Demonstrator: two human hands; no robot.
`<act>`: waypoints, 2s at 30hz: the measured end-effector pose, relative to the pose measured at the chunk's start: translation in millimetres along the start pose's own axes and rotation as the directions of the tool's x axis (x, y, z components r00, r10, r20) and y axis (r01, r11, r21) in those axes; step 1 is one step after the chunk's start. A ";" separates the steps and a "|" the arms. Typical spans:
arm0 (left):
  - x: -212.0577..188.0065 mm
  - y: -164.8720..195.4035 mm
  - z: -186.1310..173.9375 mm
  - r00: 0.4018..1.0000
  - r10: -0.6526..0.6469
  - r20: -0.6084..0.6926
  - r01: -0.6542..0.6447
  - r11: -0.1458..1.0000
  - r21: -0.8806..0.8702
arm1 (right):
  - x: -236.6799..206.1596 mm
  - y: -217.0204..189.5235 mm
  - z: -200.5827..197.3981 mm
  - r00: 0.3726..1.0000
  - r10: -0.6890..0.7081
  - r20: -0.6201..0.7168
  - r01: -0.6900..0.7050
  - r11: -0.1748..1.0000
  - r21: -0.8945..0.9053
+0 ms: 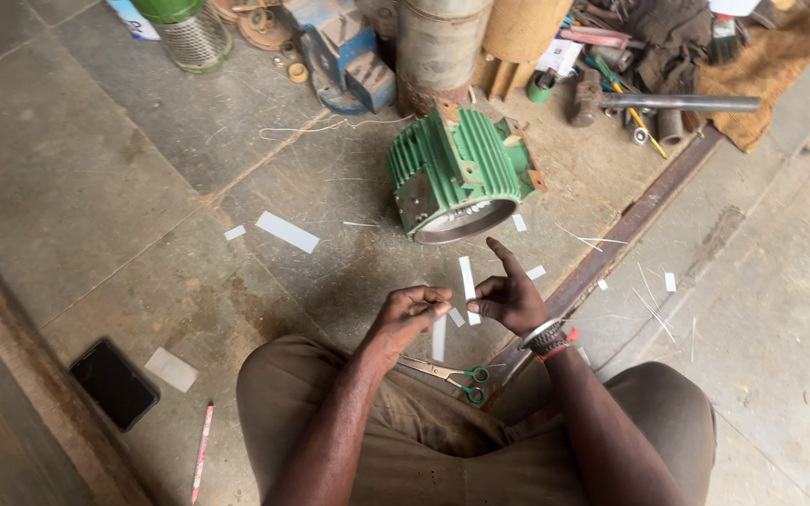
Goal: The person sits on the floor and works on a green electric motor. They cut small white rectangular pieces with scissors and insert them into the slots of the motor's stator, repeating the process several times.
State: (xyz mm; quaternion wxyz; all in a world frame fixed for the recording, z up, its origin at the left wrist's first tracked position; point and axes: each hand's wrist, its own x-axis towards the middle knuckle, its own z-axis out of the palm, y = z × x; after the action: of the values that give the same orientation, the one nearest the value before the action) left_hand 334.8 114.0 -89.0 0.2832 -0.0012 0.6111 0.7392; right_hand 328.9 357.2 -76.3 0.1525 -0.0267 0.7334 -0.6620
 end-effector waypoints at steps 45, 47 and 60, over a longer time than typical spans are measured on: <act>-2.9 13.6 -0.2 0.871 0.357 -0.337 -0.276 0.924 0.264 | -19.8 6.2 50.2 0.956 0.231 0.183 -0.266 0.944 0.197; -2.3 13.9 -0.3 0.868 0.365 -0.336 -0.284 0.921 0.267 | -19.3 7.1 50.0 0.955 0.237 0.177 -0.270 0.943 0.194; -2.3 14.0 0.3 0.874 0.369 -0.317 -0.309 0.924 0.224 | -18.7 8.6 49.5 0.960 0.227 0.166 -0.257 0.947 0.192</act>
State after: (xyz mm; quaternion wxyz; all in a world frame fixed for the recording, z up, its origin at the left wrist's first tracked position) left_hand 331.0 112.1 -75.5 0.0334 -0.0030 0.7019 0.7115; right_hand 360.9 315.1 -85.0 0.2864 0.0331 0.6435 -0.7090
